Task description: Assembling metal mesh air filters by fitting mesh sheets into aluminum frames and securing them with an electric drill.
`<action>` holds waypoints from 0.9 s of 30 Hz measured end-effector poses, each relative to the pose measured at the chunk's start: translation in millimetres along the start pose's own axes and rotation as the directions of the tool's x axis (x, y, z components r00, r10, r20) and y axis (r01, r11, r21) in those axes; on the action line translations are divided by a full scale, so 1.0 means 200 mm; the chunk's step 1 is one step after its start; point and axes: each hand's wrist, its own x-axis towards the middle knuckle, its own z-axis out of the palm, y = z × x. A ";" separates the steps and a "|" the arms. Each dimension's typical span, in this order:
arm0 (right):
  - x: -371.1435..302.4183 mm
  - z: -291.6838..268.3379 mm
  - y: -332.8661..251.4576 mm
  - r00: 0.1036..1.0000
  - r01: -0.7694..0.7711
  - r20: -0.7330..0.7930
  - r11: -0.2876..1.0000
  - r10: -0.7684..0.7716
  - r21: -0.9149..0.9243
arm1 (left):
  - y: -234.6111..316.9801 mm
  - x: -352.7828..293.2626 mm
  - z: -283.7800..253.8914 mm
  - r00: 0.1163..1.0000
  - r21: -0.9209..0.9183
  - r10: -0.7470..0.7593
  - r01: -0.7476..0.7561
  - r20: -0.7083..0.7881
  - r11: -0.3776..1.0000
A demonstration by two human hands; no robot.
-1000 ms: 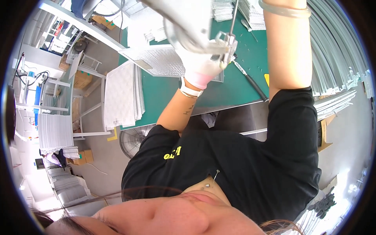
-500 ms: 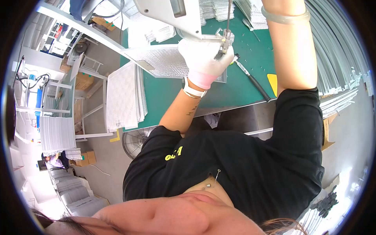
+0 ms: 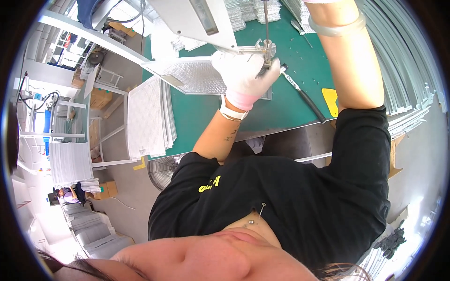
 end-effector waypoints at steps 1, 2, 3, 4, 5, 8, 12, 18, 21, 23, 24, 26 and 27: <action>-0.01 0.03 0.00 1.000 -0.001 -0.001 1.000 0.001 0.003 | 0.00 -0.01 0.00 1.000 0.032 -0.006 0.005 0.028 0.999; -0.02 0.07 0.01 0.974 -0.203 0.023 0.815 0.227 0.542 | 0.00 -0.02 -0.01 0.998 0.065 -0.013 0.009 0.056 0.998; -0.02 0.08 0.00 0.906 -0.302 0.157 0.341 0.393 0.890 | 0.00 -0.02 -0.01 0.998 0.057 -0.011 0.008 0.059 0.998; -0.05 0.08 0.05 0.907 -0.297 0.150 0.345 0.394 0.890 | 0.01 -0.01 -0.02 0.995 0.059 -0.021 0.015 0.095 0.998; -0.09 0.08 0.16 0.955 -0.295 0.213 0.591 0.207 0.751 | 0.00 -0.02 -0.03 0.991 0.076 -0.034 0.024 0.131 0.997; -0.16 0.11 0.07 0.984 -0.161 0.079 0.987 0.158 0.030 | 0.01 -0.01 -0.02 0.990 -0.006 -0.051 0.052 0.130 0.999; -0.16 0.10 0.09 0.962 -0.215 0.201 0.965 0.183 0.152 | 0.00 -0.03 -0.01 0.996 -0.143 -0.050 0.060 0.074 0.988; -0.15 0.17 0.10 0.941 -0.279 0.272 0.915 0.200 0.291 | -0.01 -0.04 -0.05 0.983 -0.188 -0.097 0.126 0.156 0.974; -0.08 0.16 0.18 0.875 -0.198 0.484 0.898 -0.019 0.394 | 0.02 -0.03 -0.07 0.981 -0.128 -0.034 0.059 0.190 0.990; -0.15 0.17 0.11 0.886 -0.314 0.445 0.877 0.133 0.363 | 0.02 -0.04 -0.09 0.970 -0.109 -0.090 0.117 0.228 0.987; -0.17 0.17 0.07 0.872 -0.428 0.398 0.840 0.286 0.333 | 0.02 -0.02 -0.08 0.970 -0.114 -0.082 0.110 0.229 0.987; -0.20 0.15 0.08 0.902 -0.371 0.352 0.862 0.248 0.345 | 0.03 0.02 -0.07 0.968 -0.177 0.051 -0.007 0.244 0.984; -0.19 0.20 0.10 0.893 -0.369 0.391 0.859 0.222 0.355 | 0.01 0.01 -0.10 0.969 -0.146 0.033 0.003 0.244 0.989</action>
